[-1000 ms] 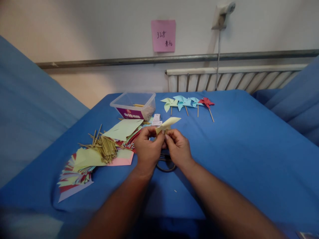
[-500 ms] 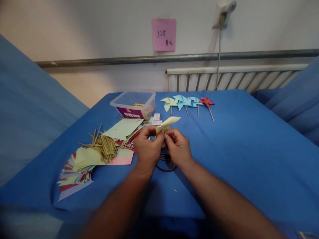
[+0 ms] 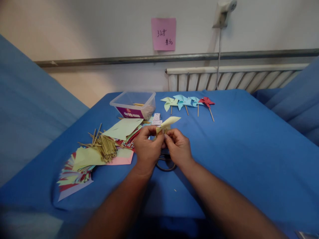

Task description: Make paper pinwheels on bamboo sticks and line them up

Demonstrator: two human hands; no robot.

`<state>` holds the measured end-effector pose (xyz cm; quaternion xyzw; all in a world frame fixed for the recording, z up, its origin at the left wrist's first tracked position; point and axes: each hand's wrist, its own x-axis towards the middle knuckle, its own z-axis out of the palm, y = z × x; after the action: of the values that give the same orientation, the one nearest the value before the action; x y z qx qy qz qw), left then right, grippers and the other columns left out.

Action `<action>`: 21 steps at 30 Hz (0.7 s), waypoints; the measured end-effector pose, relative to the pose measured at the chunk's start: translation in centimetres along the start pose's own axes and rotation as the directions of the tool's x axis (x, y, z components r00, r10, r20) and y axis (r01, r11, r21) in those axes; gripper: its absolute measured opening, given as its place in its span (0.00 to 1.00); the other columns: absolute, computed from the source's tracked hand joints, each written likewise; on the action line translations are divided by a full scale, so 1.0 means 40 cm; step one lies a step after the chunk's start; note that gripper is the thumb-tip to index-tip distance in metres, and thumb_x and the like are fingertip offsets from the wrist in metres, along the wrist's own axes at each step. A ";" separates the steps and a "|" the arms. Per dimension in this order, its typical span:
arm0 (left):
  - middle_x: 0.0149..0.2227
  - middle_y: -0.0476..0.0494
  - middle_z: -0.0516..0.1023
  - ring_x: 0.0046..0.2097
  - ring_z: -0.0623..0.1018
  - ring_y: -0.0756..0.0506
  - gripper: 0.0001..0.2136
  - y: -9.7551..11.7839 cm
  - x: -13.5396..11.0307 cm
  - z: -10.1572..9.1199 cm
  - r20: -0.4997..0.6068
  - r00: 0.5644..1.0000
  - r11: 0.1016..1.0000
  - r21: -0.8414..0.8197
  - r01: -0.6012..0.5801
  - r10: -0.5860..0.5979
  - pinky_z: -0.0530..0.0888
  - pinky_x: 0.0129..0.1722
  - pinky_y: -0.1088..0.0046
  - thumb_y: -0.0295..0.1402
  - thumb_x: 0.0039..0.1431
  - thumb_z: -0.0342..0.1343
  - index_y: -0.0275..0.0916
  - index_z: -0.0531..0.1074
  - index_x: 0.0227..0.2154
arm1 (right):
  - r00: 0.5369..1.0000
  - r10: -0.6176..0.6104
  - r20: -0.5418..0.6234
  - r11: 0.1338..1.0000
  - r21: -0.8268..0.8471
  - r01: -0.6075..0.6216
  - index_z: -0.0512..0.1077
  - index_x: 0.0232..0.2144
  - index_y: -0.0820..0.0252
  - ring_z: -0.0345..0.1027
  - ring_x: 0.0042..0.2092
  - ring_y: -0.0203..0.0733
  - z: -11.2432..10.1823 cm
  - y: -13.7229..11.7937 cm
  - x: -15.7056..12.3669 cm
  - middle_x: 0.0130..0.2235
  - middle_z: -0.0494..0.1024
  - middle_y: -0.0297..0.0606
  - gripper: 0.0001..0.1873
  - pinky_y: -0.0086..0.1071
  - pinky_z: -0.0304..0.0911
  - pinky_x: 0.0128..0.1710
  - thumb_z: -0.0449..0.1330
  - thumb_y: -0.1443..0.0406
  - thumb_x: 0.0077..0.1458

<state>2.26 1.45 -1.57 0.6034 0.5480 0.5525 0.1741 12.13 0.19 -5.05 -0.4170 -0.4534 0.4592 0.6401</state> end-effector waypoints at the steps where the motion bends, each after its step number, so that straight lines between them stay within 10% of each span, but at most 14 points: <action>1: 0.29 0.51 0.78 0.32 0.76 0.49 0.03 0.000 0.000 0.000 0.001 1.000 1.000 -0.001 -0.002 0.002 0.72 0.36 0.73 0.28 0.50 0.60 0.41 0.74 0.30 | 1.000 -0.002 0.000 1.000 -0.006 0.002 0.69 0.30 0.55 0.68 0.26 0.34 -0.001 0.001 0.000 0.25 0.75 0.28 0.07 0.29 0.64 0.29 0.63 0.60 0.55; 21: 0.32 0.49 0.80 0.34 0.78 0.47 0.06 -0.006 0.006 0.001 0.065 0.998 1.000 -0.022 -0.005 0.007 0.72 0.38 0.71 0.28 0.51 0.60 0.41 0.75 0.33 | 1.000 0.020 -0.009 0.991 -0.133 -0.021 0.68 0.27 0.56 0.63 0.23 0.34 -0.010 0.006 0.010 0.22 0.71 0.27 0.10 0.28 0.59 0.24 0.61 0.59 0.55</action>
<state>2.12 1.74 -1.68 0.6208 0.5342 0.5391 0.1966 12.55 0.59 -5.29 -0.4651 -0.4765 0.4328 0.6077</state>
